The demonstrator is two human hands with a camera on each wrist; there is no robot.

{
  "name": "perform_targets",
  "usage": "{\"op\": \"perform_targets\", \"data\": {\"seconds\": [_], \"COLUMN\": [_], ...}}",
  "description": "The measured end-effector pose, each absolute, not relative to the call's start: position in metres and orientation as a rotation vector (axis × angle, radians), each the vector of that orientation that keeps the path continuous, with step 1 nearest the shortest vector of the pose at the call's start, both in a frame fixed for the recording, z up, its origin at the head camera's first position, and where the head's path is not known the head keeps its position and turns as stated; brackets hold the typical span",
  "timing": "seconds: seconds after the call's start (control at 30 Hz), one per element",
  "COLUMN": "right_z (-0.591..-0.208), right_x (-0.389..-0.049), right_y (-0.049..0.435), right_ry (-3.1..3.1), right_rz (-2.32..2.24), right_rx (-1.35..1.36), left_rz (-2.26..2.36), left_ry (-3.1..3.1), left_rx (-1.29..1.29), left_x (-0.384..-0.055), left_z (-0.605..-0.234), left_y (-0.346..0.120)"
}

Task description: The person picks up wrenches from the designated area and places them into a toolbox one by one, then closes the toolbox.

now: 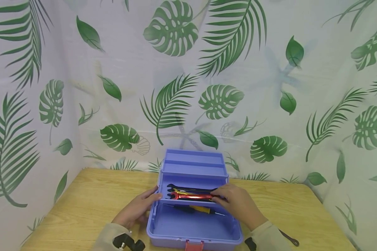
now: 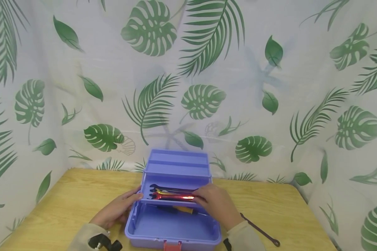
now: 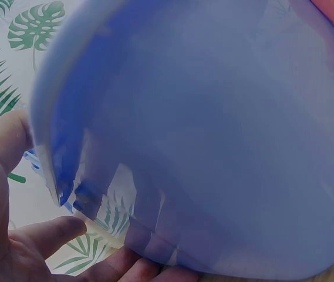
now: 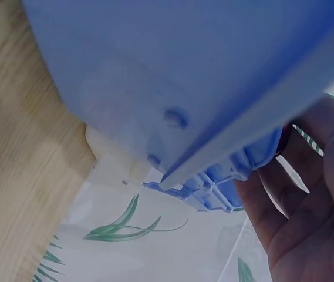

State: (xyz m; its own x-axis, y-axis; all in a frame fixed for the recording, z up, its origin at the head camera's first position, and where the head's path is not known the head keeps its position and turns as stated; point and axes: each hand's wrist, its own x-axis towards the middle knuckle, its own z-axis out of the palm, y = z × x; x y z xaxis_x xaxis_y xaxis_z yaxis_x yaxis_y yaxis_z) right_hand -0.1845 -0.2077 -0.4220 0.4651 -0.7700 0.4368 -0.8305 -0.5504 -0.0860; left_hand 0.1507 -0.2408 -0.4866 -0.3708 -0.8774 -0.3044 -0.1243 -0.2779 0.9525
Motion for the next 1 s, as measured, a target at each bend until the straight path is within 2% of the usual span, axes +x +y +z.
{"op": "perform_targets", "data": {"seconds": [0.37, 1.0], "right_z": [-0.417, -0.441], "right_x": [-0.196, -0.275], "right_y": [-0.198, -0.169], "right_ry": [-1.49, -1.806], "right_rz": [0.764, 0.739], "right_rx": [2.476, 2.338], "left_rz": [-1.704, -1.735], "left_ry": [-1.38, -1.367], "left_rx": [1.29, 1.278], "left_x": [0.15, 0.148], "left_z": [-0.487, -0.488], "left_y": [-0.241, -0.241]}}
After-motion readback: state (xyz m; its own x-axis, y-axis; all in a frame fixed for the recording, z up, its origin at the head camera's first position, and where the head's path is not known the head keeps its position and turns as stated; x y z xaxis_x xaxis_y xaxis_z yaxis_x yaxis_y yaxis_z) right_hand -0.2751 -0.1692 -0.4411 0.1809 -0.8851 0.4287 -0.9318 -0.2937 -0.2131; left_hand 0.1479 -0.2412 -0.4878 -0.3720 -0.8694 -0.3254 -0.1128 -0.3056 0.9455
